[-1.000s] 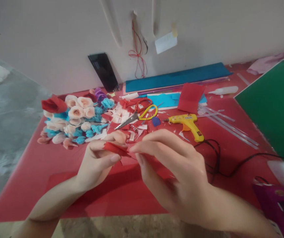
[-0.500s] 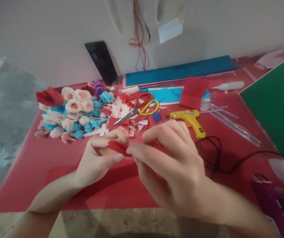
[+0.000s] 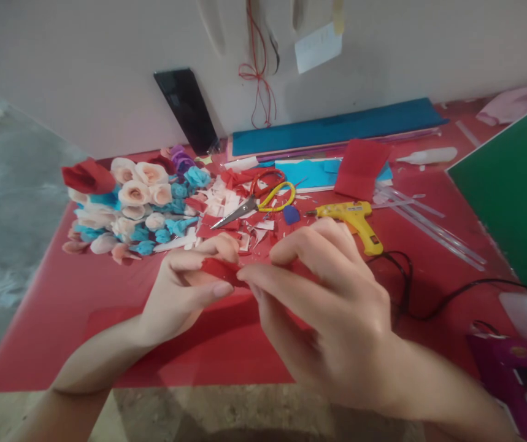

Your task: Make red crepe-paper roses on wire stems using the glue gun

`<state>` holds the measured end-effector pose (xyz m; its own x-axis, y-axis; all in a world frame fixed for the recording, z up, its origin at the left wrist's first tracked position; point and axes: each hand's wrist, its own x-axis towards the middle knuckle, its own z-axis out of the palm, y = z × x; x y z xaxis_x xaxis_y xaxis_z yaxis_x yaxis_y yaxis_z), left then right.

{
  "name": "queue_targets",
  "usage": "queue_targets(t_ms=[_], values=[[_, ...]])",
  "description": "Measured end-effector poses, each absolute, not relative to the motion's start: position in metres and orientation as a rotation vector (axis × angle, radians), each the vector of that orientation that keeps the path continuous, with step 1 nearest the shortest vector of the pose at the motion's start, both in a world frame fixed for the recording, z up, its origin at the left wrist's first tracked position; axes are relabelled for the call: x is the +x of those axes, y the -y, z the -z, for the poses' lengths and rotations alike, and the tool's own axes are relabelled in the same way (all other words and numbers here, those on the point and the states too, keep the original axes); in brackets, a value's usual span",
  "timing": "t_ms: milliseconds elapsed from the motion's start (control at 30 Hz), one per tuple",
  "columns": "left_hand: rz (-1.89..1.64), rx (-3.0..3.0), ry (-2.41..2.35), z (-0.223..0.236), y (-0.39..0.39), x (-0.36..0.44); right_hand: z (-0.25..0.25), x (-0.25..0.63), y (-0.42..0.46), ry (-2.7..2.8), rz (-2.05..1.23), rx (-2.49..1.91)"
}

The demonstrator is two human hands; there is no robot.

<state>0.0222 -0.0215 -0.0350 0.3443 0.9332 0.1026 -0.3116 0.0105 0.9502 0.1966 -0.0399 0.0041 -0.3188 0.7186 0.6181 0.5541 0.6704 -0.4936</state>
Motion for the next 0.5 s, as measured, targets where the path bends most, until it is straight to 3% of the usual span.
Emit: queue_targets(t_ms=[300, 500], values=[[-1.111, 1.182, -0.696, 0.0379, 0.0232, 0.0206, -0.0093, 0.1996, 0.0393, 1.944, -0.297, -1.029], [-1.083, 1.171, -0.677, 0.0376, 0.0238, 0.0207, -0.0069, 0.2042, 0.0428, 1.859, -0.675, -0.984]])
